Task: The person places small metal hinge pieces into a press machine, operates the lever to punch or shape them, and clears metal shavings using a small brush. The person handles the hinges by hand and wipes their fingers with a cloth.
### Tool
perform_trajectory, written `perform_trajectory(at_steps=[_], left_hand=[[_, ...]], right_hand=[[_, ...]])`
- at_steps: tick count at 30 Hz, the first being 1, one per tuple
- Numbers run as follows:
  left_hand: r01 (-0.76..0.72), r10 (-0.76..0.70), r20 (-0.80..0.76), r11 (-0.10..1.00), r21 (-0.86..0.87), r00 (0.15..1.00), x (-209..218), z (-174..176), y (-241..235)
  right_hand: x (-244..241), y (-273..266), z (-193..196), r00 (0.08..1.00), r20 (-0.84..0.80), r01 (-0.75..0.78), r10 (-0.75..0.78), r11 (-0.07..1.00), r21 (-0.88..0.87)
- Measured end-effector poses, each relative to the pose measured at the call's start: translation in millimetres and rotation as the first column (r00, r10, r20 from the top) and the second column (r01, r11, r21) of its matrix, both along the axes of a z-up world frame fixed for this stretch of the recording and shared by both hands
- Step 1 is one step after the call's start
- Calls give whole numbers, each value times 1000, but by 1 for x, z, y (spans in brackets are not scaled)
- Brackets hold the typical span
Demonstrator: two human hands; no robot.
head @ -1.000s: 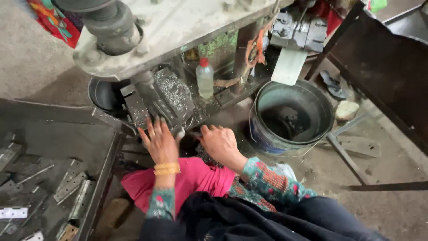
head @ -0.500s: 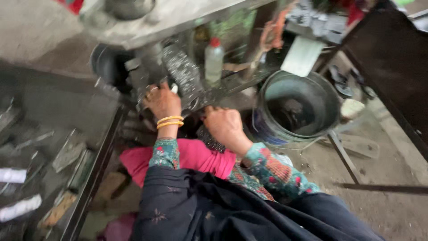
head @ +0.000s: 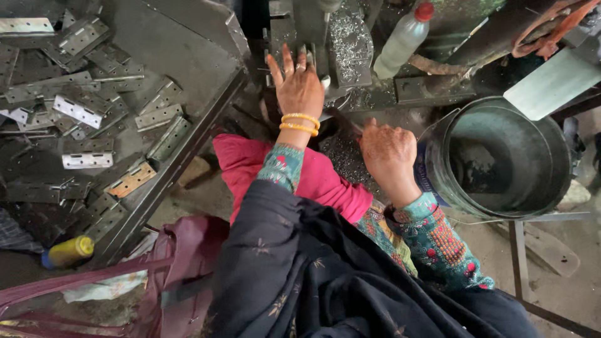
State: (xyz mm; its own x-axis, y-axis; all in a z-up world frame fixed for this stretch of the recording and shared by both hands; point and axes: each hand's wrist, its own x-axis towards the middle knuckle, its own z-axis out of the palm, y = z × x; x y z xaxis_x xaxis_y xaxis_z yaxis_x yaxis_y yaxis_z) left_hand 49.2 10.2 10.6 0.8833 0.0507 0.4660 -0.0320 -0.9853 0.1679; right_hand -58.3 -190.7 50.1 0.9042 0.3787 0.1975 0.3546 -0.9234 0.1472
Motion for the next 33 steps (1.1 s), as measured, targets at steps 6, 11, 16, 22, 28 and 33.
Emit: perform_trajectory(at_steps=[6,11,16,22,28,33], left_hand=[[-75,84,-50,984,159,995,5,15,0],[-20,28,-144,998,62,989,-23,16,-1],[-38,47,-93,995,89,995,-27,10,-6],[-19,29,-105,996,89,994,-30,14,-4],[-67,72,-13,974,218,997,-26,5,-9],[-70,77,-37,983,168,996,-25,8,-10]], right_hand=[[-41,-10,-56,994,-31,112,-109,979,172],[-37,-23,-68,984,-150,138,-99,951,277],[-15,-24,-47,980,-190,112,-64,960,255],[-29,-15,-54,949,-279,227,-148,933,279],[-7,-31,-66,954,-277,199,-118,938,285],[-28,-35,-116,886,-455,306,-91,852,424]])
